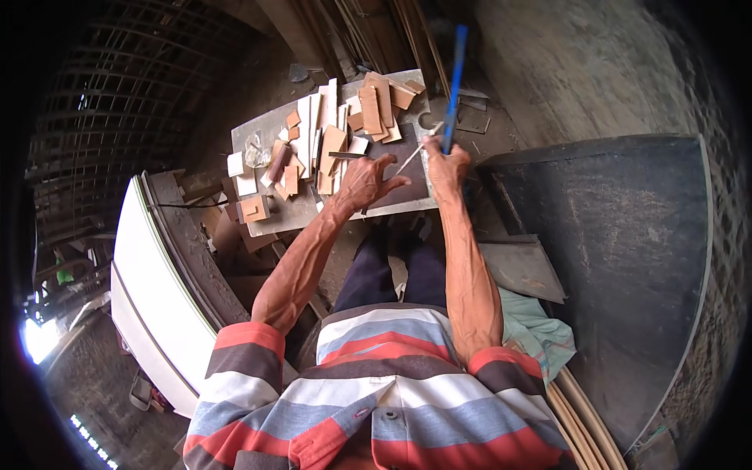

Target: The person uses a hand saw to cut small wooden pieces on a workbench. They repeatedly position the wood, saw through it, and then inspect the cut pieces, occasionally sanding them with a sanding block.

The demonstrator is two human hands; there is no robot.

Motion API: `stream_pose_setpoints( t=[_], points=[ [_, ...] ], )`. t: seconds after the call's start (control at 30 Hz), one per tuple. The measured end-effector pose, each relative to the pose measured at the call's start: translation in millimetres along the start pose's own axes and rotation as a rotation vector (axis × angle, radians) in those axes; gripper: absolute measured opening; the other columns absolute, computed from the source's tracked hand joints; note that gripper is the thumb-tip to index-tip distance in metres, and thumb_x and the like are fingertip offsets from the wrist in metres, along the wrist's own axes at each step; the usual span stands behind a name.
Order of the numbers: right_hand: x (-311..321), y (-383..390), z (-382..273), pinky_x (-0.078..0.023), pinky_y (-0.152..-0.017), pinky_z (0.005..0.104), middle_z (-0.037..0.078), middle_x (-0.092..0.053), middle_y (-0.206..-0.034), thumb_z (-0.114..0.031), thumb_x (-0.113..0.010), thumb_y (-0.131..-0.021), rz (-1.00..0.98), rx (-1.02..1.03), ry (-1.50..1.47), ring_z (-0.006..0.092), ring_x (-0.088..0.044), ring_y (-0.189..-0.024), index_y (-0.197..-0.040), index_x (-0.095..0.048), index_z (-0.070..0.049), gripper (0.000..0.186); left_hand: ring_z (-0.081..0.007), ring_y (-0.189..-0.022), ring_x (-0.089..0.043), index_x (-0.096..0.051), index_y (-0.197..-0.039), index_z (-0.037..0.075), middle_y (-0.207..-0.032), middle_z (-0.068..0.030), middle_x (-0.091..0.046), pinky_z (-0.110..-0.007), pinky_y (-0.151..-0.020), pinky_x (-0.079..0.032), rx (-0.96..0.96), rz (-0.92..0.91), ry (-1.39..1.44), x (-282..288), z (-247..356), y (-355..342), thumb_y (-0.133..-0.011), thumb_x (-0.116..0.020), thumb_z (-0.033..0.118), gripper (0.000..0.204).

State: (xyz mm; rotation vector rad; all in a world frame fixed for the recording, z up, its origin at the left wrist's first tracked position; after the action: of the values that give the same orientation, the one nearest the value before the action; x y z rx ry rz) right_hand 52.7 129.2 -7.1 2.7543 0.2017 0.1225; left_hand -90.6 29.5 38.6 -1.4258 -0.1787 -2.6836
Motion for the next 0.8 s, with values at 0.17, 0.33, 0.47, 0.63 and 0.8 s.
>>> stream_pose_setpoints(
  t=[0.17,0.33,0.47,0.63,0.8],
  points=[
    [19,-15,-8,-0.032,-0.04,0.0208,-0.002,-0.052,-0.062,-0.012,-0.073,-0.084,0.088,-0.02,-0.11,0.0049,-0.043,-0.046,-0.081,-0.061,-0.003,0.015,-0.0367,-0.061,-0.063,-0.061,-0.093,0.006,-0.067,-0.0177,-0.063,-0.045,-0.054,-0.048,0.059,0.112,-0.12,-7,-35,-5,-0.09,-0.056,0.049,0.043],
    [6,-6,-5,-0.033,-0.04,0.0202,0.0,-0.055,-0.066,-0.012,-0.074,-0.084,0.015,-0.097,-0.166,0.0054,-0.044,-0.048,-0.087,-0.06,-0.002,0.018,-0.0357,-0.067,-0.064,-0.062,-0.098,0.006,-0.068,-0.0195,-0.063,-0.047,-0.063,-0.05,-0.232,0.483,-0.093,12,-26,-13,-0.092,-0.058,0.036,0.03],
    [-14,8,-7,-0.031,-0.04,0.0217,-0.003,-0.051,-0.061,-0.011,-0.072,-0.084,0.0,-0.136,-0.211,0.0052,-0.042,-0.045,-0.083,-0.061,-0.002,0.014,-0.034,-0.062,-0.061,-0.062,-0.096,0.004,-0.069,-0.0153,-0.063,-0.043,-0.064,-0.05,0.182,0.251,0.242,21,-28,9,-0.096,-0.051,0.025,0.024],
    [-50,37,-2,-0.032,-0.041,0.021,0.004,-0.063,-0.071,-0.015,-0.069,-0.086,-0.11,-0.193,-0.177,0.005,-0.045,-0.049,-0.087,-0.063,-0.001,0.015,-0.0144,-0.055,-0.056,-0.057,-0.079,0.001,-0.061,-0.0055,-0.058,-0.031,-0.053,-0.044,0.404,-0.158,0.945,8,-31,74,-0.097,-0.047,0.02,0.028],
    [-51,53,28,-0.044,-0.067,0.0472,0.023,-0.063,-0.073,-0.04,-0.052,-0.092,-0.06,0.063,0.492,0.0383,-0.059,-0.069,-0.092,-0.064,0.007,0.048,-0.0099,-0.051,-0.048,-0.058,-0.085,0.0,-0.063,-0.0023,-0.055,-0.024,-0.048,-0.039,0.637,0.071,1.272,14,-55,141,-0.098,-0.046,0.016,0.024]
  ],
)
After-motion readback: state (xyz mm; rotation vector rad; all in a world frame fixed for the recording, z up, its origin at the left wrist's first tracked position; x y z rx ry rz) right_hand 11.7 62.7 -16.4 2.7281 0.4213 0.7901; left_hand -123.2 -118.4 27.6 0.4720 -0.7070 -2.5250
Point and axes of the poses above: each hand's wrist, its own y-axis away from the middle knuckle, its own x-axis out of the back of the hand, z = x × y, the point moved 7 cm from there along -y, towards the middle knuckle
